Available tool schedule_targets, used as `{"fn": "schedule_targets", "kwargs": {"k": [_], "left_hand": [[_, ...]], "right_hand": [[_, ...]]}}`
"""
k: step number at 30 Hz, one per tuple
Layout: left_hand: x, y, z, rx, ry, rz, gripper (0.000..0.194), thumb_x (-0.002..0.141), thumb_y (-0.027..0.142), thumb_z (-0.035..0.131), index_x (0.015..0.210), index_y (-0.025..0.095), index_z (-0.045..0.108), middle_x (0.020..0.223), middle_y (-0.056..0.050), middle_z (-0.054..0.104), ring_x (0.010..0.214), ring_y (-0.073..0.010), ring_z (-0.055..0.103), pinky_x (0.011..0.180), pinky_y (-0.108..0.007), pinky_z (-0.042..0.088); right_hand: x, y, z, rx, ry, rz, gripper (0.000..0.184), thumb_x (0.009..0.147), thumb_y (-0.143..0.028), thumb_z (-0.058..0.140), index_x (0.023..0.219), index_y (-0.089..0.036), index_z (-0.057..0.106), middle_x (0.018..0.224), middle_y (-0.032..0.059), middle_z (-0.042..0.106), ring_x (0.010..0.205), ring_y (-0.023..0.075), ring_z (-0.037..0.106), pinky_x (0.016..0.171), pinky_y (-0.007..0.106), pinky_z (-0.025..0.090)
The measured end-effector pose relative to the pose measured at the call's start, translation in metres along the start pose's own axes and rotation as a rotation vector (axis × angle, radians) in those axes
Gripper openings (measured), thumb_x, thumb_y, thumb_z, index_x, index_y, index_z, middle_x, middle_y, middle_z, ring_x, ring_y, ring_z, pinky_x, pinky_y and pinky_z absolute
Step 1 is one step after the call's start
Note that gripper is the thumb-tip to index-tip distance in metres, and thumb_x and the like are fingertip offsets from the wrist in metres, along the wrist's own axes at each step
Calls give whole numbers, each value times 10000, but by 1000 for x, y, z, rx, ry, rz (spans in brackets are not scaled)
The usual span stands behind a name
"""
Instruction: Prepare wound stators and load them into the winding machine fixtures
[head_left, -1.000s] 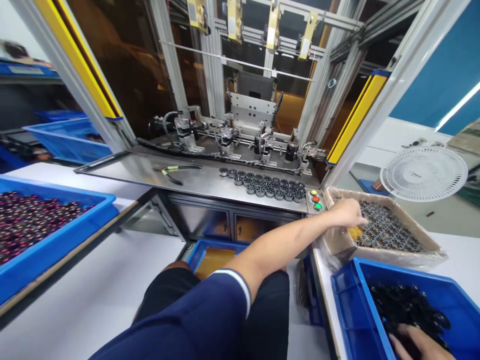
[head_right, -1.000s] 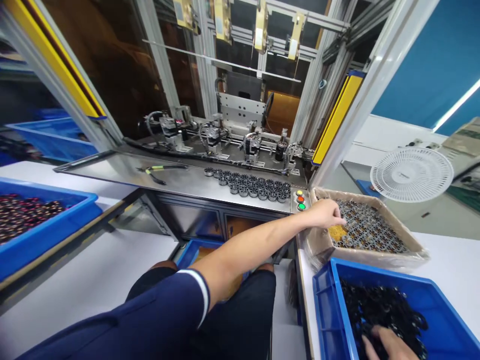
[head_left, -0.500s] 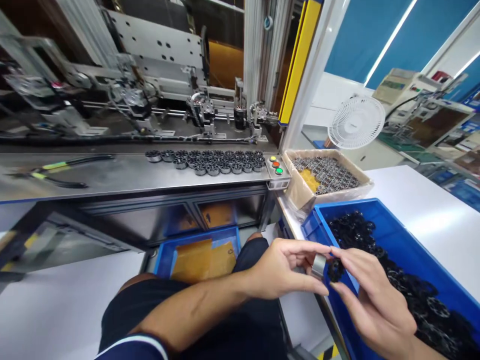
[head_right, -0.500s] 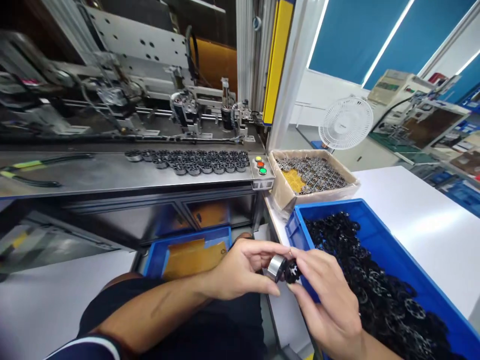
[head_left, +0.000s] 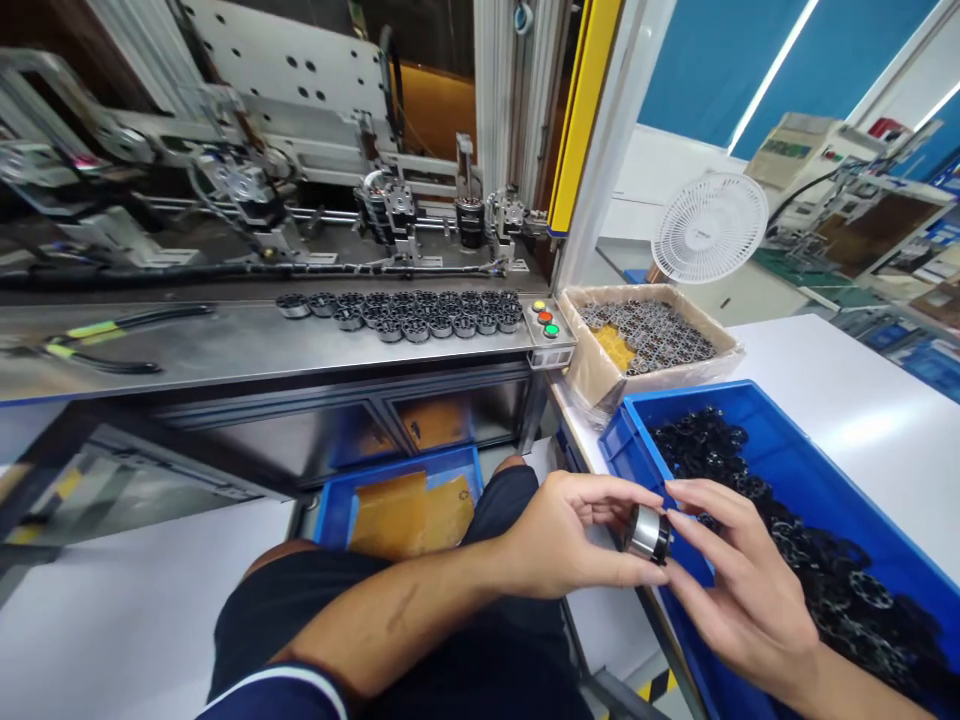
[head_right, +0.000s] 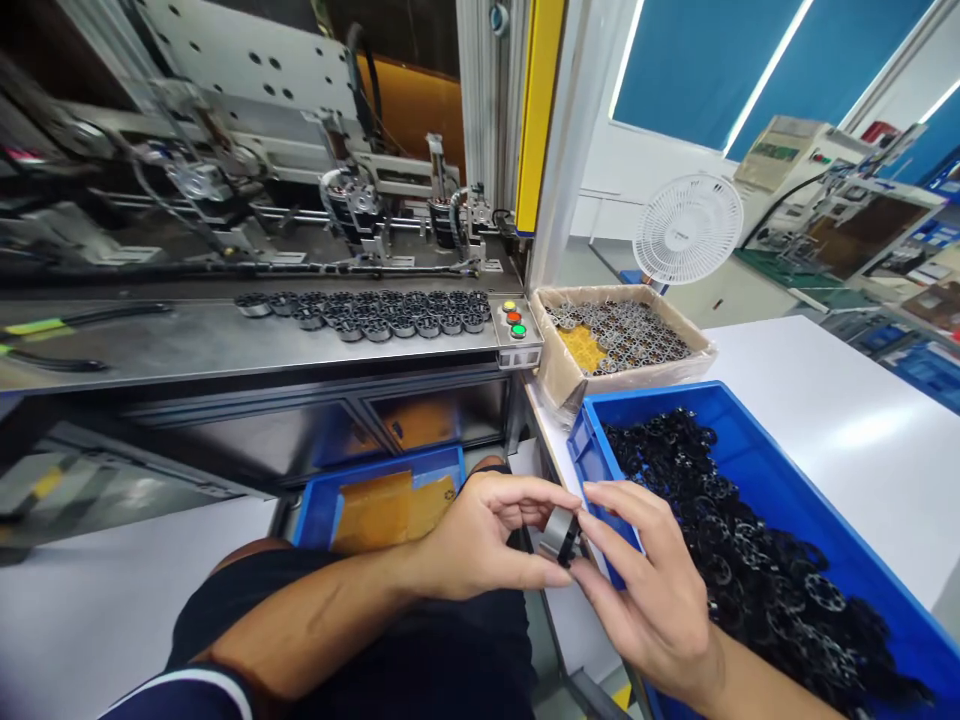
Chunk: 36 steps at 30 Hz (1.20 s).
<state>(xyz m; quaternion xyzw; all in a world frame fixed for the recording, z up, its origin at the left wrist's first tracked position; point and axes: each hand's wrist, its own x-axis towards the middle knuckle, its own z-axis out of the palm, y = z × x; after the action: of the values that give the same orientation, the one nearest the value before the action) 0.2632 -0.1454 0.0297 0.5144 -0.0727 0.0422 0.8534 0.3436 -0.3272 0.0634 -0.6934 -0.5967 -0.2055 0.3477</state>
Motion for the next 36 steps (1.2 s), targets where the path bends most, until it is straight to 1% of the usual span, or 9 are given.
{"fn": "schedule_targets", "kwargs": {"k": [13, 17, 19, 21, 23, 25, 30, 33, 36], "left_hand": [[1, -1, -6, 0, -6, -241, 670, 508, 255, 975, 1111, 100, 729, 848, -54, 751, 796, -169, 716, 817, -294, 577], [-3, -1, -4, 56, -15, -210, 590, 678, 293, 900, 1207, 125, 699, 968, -87, 743, 867, -176, 711, 850, -307, 582], [-4, 1, -7, 198, -14, -105, 491, 819, 300, 788, 1279, 166, 675, 1169, -126, 695, 1009, -203, 689, 907, -322, 571], [-4, 3, -13, 390, -2, -30, 424, 900, 298, 694, 1311, 199, 665, 1277, -137, 642, 1074, -214, 660, 920, -319, 563], [-2, 3, -21, 499, 39, -59, 402, 935, 311, 646, 1323, 207, 658, 1220, -130, 675, 992, -196, 677, 875, -304, 568], [1, 1, -27, 485, 89, -124, 395, 957, 343, 614, 1323, 198, 654, 1138, -121, 717, 885, -172, 692, 826, -293, 573], [6, -4, -25, 553, 121, 19, 395, 793, 361, 811, 1150, 206, 747, 1069, -84, 690, 781, -130, 639, 671, -225, 537], [5, -5, -19, 792, 106, 200, 415, 736, 292, 865, 1131, 221, 760, 904, -44, 697, 715, -109, 593, 627, -203, 497], [3, -2, -19, 851, 106, 251, 533, 768, 267, 845, 1272, 225, 677, 1015, -66, 766, 812, -143, 675, 741, -239, 539]], "right_hand": [[-3, 13, -1, -113, -68, -185, 308, 890, -147, 680, 1186, -68, 654, 1075, 179, 679, 1065, 279, 655, 856, 438, 603], [-4, 19, 4, -62, -63, -218, 320, 880, -164, 706, 1174, -55, 642, 1082, 189, 693, 1057, 265, 668, 878, 418, 602], [-3, 38, 1, -46, -45, -127, 349, 890, -289, 722, 1164, -85, 653, 1092, 176, 705, 1049, 250, 676, 893, 394, 596], [-4, 71, -7, -168, -78, 141, 372, 918, -398, 681, 1171, -125, 670, 1134, 157, 710, 1070, 238, 672, 941, 384, 575], [-13, 111, -17, -402, -242, 518, 341, 968, -391, 600, 1195, -149, 682, 1214, 147, 698, 1133, 248, 652, 1012, 401, 534], [-29, 146, -20, -481, -411, 692, 256, 945, -316, 630, 1086, -128, 731, 1133, 160, 726, 1065, 277, 678, 960, 418, 550], [-72, 181, 3, -440, -726, 760, 180, 931, -320, 676, 957, -143, 693, 965, 48, 716, 878, 168, 687, 819, 363, 586], [-87, 182, 14, -443, -768, 751, 210, 972, -354, 619, 981, -151, 672, 1013, 49, 697, 896, 153, 671, 822, 345, 578], [-88, 184, 9, -446, -763, 726, 219, 968, -351, 622, 897, -150, 673, 898, 31, 695, 809, 135, 663, 774, 316, 567]]}}
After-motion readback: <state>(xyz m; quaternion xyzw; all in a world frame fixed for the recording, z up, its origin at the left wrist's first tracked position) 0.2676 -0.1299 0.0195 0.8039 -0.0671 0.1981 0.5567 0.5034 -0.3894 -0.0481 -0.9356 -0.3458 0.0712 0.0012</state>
